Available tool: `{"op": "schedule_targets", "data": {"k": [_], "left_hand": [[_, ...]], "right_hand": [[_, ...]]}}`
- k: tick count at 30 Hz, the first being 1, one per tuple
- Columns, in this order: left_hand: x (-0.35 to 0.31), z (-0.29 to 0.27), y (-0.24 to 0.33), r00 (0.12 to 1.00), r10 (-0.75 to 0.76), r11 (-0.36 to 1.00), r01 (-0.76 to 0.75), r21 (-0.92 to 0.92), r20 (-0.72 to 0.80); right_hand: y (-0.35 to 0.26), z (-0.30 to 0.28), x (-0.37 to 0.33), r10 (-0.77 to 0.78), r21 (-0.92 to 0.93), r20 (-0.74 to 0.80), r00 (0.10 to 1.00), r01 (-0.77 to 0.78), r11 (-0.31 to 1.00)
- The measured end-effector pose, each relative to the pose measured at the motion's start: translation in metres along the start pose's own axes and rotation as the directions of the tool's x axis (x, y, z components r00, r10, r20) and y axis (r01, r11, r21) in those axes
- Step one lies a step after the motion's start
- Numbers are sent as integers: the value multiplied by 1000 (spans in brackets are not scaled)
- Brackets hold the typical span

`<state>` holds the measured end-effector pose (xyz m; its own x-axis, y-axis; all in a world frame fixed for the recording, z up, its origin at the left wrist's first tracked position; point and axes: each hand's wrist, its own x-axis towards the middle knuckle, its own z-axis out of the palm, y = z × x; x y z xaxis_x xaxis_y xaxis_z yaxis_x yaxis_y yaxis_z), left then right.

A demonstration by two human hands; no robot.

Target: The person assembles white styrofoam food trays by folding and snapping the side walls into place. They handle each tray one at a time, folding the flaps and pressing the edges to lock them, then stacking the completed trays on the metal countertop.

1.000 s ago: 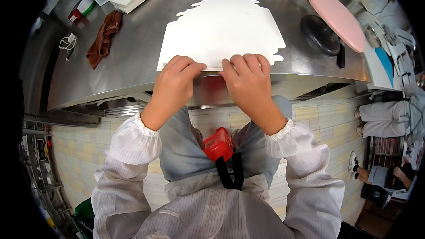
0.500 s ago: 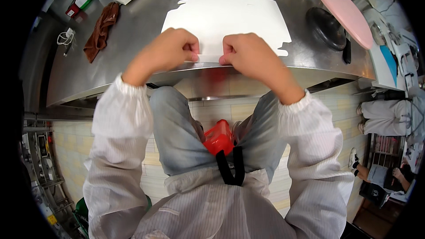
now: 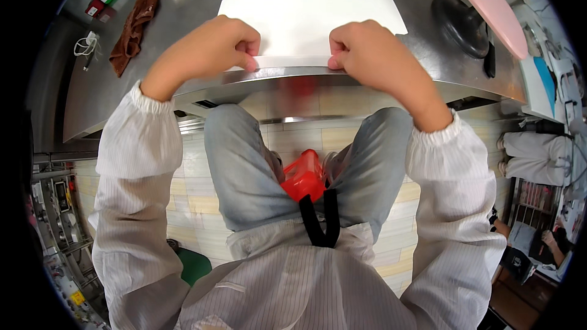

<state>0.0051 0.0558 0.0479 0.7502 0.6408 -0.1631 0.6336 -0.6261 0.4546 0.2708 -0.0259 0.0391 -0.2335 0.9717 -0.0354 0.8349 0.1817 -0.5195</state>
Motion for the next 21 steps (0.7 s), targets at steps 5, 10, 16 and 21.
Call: {"op": "schedule_targets", "data": {"k": [5,10,16,21], "left_hand": [[23,-16,-2,937,-267,959,282,-38,226],[31,-8,-5,984,-116,973,85,216,135],[26,13,13,991,131,990,-131,-50,9],[10,53,28,889,322,943,-272,190,-325]], "right_hand": [[-1,-19,35,190,-135,296,936,-156,979],[6,-16,37,93,-322,228,969,-15,947],[2,3,25,-60,-162,182,981,91,983],[-1,34,-3,-225,-78,-145,964,215,973]]}}
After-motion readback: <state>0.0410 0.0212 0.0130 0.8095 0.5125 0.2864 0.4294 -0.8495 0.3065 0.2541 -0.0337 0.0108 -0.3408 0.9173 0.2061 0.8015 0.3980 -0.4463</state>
